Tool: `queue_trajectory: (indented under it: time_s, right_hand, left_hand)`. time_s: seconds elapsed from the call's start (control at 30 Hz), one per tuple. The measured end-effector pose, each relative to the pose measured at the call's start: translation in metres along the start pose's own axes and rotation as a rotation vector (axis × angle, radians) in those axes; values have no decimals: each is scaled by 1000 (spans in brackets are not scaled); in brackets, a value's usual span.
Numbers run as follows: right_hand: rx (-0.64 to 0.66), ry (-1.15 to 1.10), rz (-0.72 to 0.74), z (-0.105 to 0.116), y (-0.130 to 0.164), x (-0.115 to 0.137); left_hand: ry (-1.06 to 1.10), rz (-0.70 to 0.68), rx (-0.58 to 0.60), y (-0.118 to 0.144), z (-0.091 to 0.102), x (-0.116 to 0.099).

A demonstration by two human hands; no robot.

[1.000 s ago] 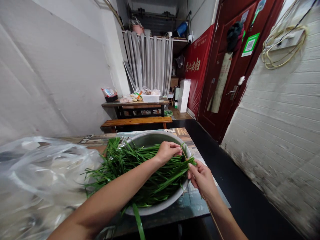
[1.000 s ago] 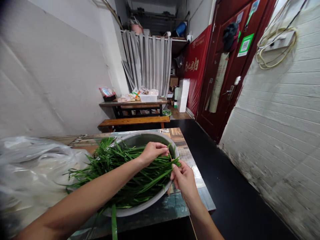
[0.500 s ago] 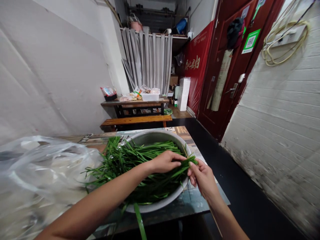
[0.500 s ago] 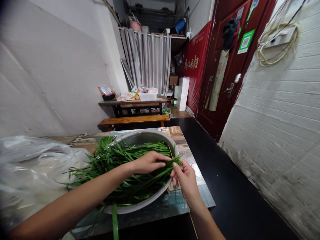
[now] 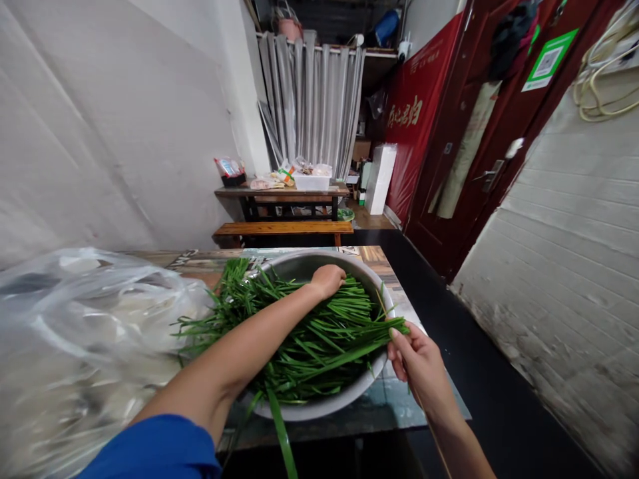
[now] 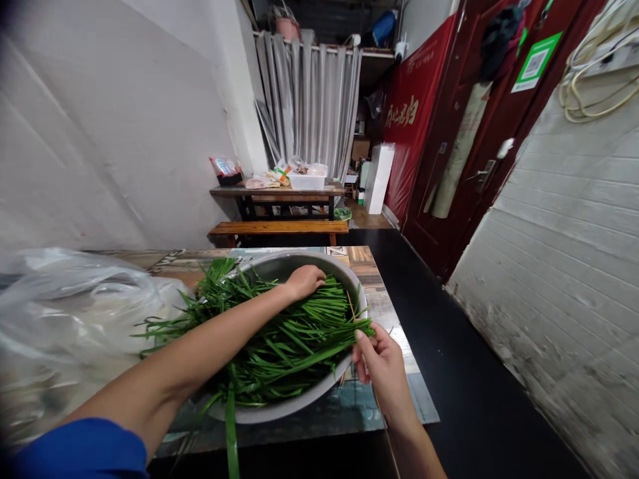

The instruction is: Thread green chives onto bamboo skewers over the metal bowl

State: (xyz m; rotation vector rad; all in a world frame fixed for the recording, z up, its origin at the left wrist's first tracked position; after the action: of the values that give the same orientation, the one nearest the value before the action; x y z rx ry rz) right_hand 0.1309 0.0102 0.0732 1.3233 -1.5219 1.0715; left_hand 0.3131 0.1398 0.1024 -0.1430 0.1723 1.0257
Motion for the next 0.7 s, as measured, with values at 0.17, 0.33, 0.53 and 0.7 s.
queue_trajectory:
  time_s: [0.17,0.33,0.53,0.7]
  right_hand:
    - [-2,-10,-17,2,-1,-1]
    - [1,-9,-7,1,-2,0]
    - [16,15,-9,-3,-3,5]
    - [12,12,-1,-3,-2,6]
  left_hand:
    - [39,22,3,-13,-4,2]
    - [155,10,-41,-13,7,2]
    - [416,-20,27,-5,15,1]
    - [491,47,67,0,10,13]
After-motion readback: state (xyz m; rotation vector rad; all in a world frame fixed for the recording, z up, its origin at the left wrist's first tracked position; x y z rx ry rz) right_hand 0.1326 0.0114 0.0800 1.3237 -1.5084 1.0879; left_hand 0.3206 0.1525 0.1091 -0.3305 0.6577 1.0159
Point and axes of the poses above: each hand's wrist, its own y-axis away from the middle knuckle, its own z-axis out of the back of the hand, x = y × z, the point moved 9 cm from there along -y, towards the middle knuckle, and after that the axes turned 3 degrees about x, right-handed, at the moved point
